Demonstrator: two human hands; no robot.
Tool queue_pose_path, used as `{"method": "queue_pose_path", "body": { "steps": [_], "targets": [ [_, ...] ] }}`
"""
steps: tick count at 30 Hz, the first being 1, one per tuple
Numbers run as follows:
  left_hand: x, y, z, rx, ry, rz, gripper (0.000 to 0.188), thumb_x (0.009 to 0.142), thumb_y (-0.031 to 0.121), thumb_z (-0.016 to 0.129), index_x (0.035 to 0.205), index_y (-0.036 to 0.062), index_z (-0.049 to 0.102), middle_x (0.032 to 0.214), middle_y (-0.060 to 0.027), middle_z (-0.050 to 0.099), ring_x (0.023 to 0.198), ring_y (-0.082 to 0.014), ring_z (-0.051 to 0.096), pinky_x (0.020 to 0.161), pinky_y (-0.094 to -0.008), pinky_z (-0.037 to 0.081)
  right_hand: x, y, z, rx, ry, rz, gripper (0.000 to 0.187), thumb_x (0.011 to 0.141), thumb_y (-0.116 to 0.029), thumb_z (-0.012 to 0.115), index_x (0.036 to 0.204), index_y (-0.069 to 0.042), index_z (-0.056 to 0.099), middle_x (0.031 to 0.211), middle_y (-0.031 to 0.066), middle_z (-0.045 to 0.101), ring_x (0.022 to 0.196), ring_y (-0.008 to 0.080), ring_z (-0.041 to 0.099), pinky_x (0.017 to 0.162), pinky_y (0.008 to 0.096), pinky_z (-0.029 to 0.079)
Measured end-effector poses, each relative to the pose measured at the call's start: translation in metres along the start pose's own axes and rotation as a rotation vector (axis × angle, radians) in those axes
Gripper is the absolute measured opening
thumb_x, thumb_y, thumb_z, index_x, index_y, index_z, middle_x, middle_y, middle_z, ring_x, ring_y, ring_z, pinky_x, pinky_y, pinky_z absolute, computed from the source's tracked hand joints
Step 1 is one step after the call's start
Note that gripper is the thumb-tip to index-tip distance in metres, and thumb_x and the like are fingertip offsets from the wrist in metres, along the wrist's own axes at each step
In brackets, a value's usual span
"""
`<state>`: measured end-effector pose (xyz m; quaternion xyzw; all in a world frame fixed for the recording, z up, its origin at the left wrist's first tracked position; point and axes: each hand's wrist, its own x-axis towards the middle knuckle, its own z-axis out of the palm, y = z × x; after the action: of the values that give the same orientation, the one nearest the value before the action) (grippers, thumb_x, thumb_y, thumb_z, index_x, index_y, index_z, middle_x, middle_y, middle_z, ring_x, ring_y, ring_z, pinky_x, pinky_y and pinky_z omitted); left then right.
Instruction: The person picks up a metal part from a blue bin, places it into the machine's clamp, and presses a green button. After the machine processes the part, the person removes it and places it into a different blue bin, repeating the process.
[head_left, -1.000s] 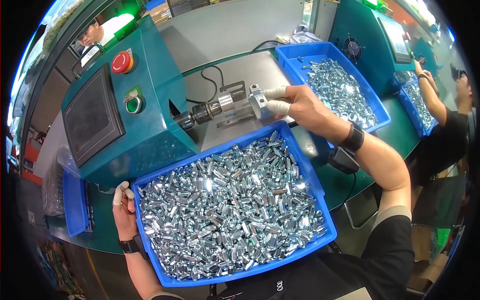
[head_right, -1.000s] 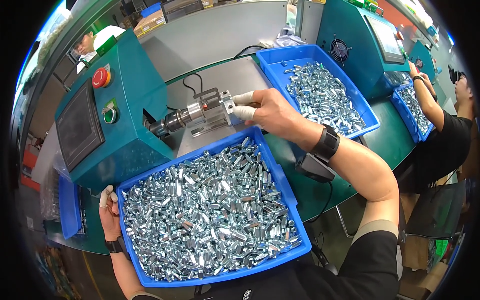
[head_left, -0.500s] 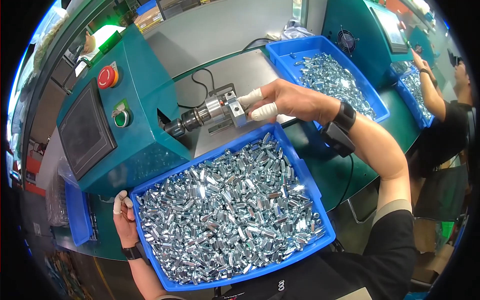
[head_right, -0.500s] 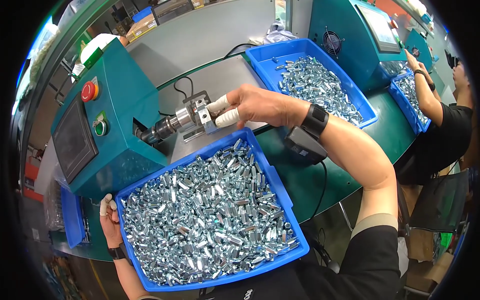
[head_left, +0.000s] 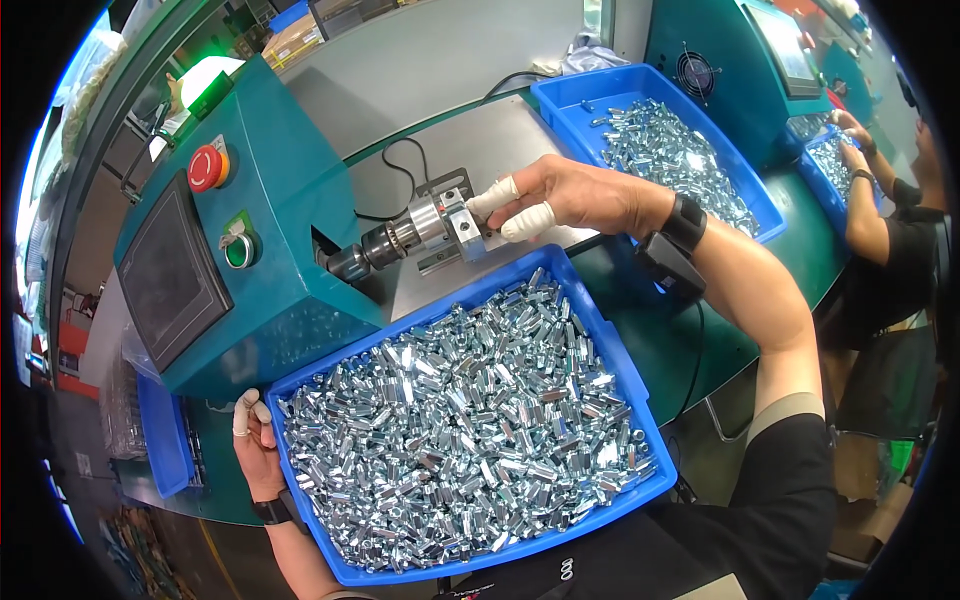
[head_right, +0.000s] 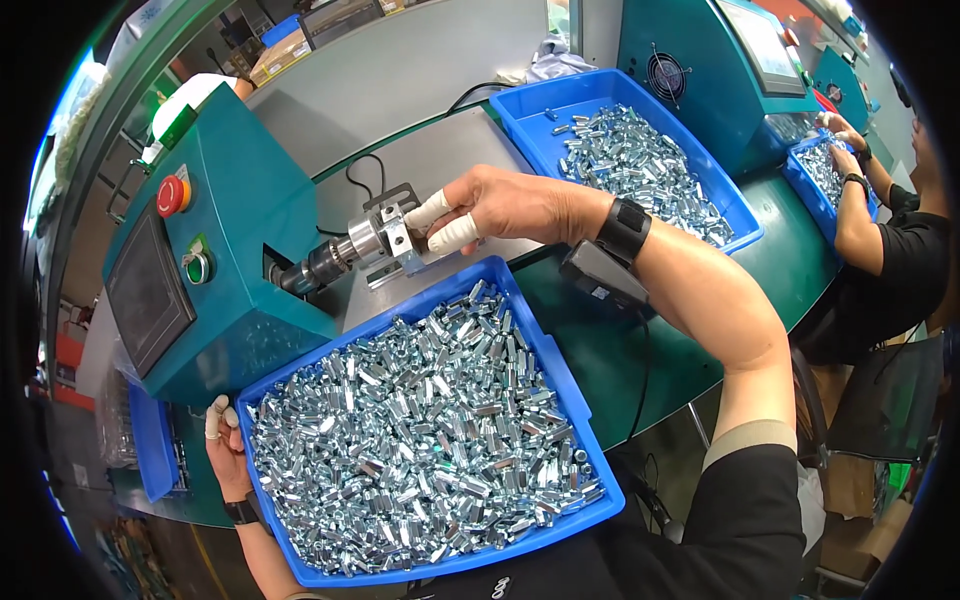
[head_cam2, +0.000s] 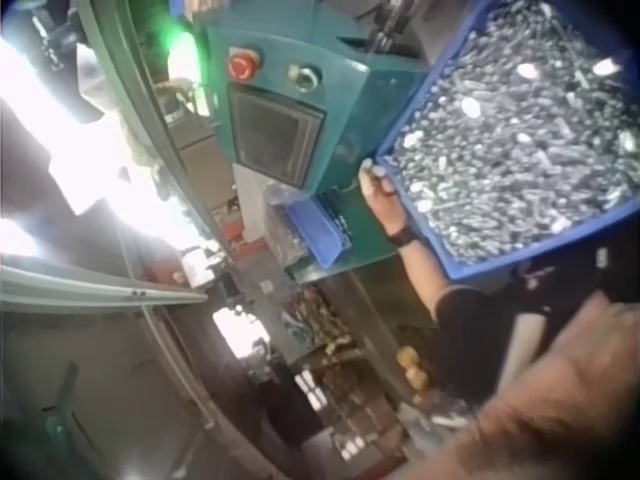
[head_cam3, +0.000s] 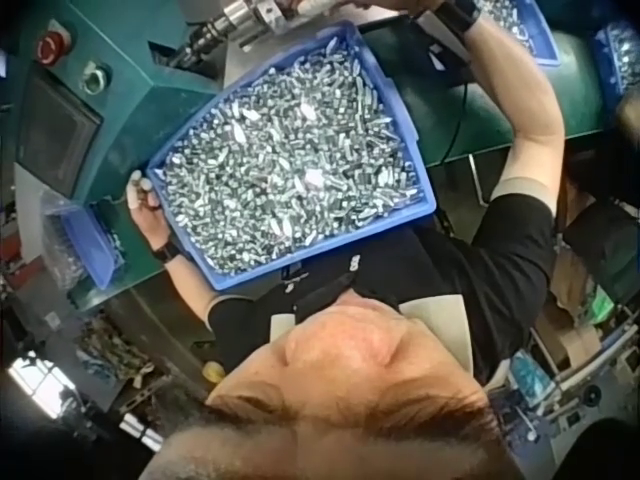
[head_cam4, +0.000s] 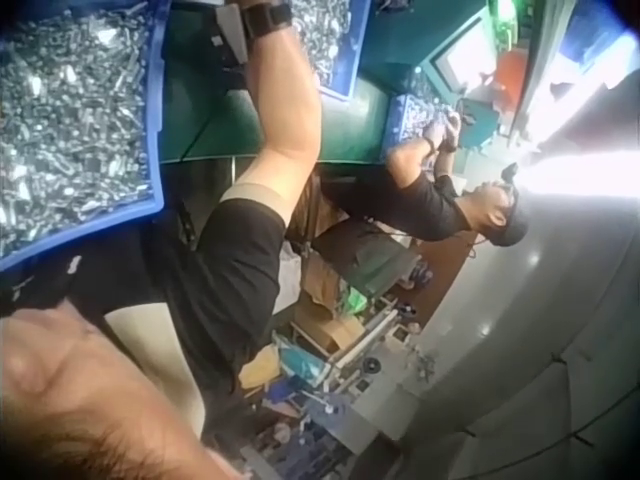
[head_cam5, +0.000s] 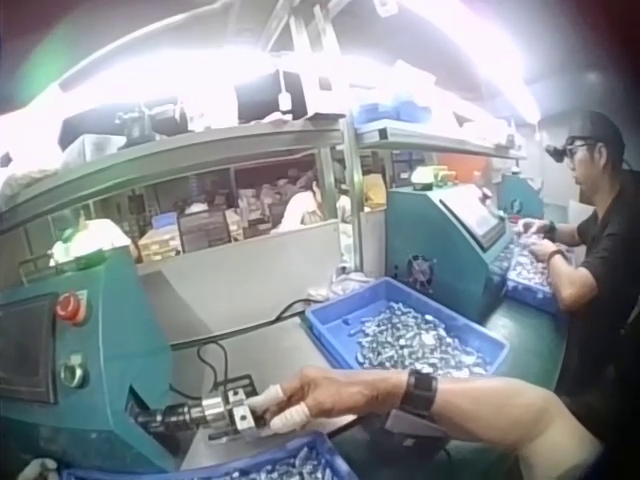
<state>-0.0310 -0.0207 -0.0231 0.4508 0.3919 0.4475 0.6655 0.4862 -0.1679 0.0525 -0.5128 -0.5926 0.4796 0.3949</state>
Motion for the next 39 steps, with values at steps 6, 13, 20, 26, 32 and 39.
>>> {"method": "queue_pose_path", "body": {
  "steps": [6,13,20,26,32,39],
  "targets": [
    [0.001,-0.001,-0.001,-0.011,-0.001,-0.003,0.028,0.107,0.030,0.052,0.117,0.0057,0.063,0.076,0.0038,0.057,0.052,-0.0017,0.038,0.047,-0.0178,0.029,-0.001,-0.001,0.002,-0.060,0.039,-0.028,0.046,0.090,-0.025,0.075,0.127,0.000,0.069,0.111,0.0101,0.071,0.092,0.0166,0.064,0.083,0.0309,0.053],
    [-0.001,0.000,0.006,-0.007,0.020,0.002,0.025,0.105,0.027,0.054,0.113,0.0060,0.066,0.074,0.0039,0.056,0.052,-0.0020,0.039,0.050,-0.0179,0.030,-0.003,-0.005,0.005,-0.097,0.048,-0.023,0.037,0.090,-0.026,0.074,0.114,0.003,0.074,0.109,0.0105,0.070,0.090,0.0170,0.063,0.082,0.0322,0.052],
    [0.001,-0.002,0.001,-0.036,-0.010,0.006,0.025,0.106,0.027,0.053,0.114,0.0060,0.065,0.075,0.0042,0.056,0.052,-0.0019,0.038,0.050,-0.0179,0.029,-0.002,-0.003,0.001,-0.133,0.006,-0.028,0.037,0.090,-0.024,0.073,0.113,0.004,0.073,0.114,0.0131,0.067,0.100,0.0225,0.063,0.092,0.0354,0.050],
    [0.004,-0.002,-0.005,-0.040,-0.032,-0.005,0.027,0.108,0.027,0.050,0.115,0.0046,0.063,0.074,0.0038,0.055,0.050,-0.0029,0.038,0.079,-0.0300,0.047,0.002,0.009,-0.004,-0.224,-0.016,-0.084,0.042,0.090,-0.022,0.073,0.125,0.001,0.069,0.109,0.0109,0.068,0.097,0.0206,0.061,0.091,0.0333,0.049],
    [0.006,-0.004,-0.010,-0.049,-0.041,-0.020,0.029,0.109,0.028,0.048,0.117,0.0040,0.061,0.074,0.0034,0.057,0.049,-0.0035,0.040,0.097,-0.0392,0.055,0.004,0.014,-0.002,-0.207,0.007,-0.126,0.050,0.089,-0.024,0.074,0.133,-0.001,0.065,0.095,0.0046,0.069,0.078,0.0118,0.058,0.076,0.0274,0.051],
    [0.004,-0.002,-0.004,-0.030,-0.029,0.014,0.025,0.106,0.026,0.052,0.114,0.0065,0.066,0.077,0.0048,0.058,0.051,-0.0021,0.037,0.048,-0.0191,0.031,0.000,0.006,0.007,-0.120,0.029,0.009,0.047,0.093,-0.019,0.072,0.135,-0.002,0.064,0.114,0.0095,0.070,0.101,0.0159,0.062,0.088,0.0306,0.051]
  ]
}}
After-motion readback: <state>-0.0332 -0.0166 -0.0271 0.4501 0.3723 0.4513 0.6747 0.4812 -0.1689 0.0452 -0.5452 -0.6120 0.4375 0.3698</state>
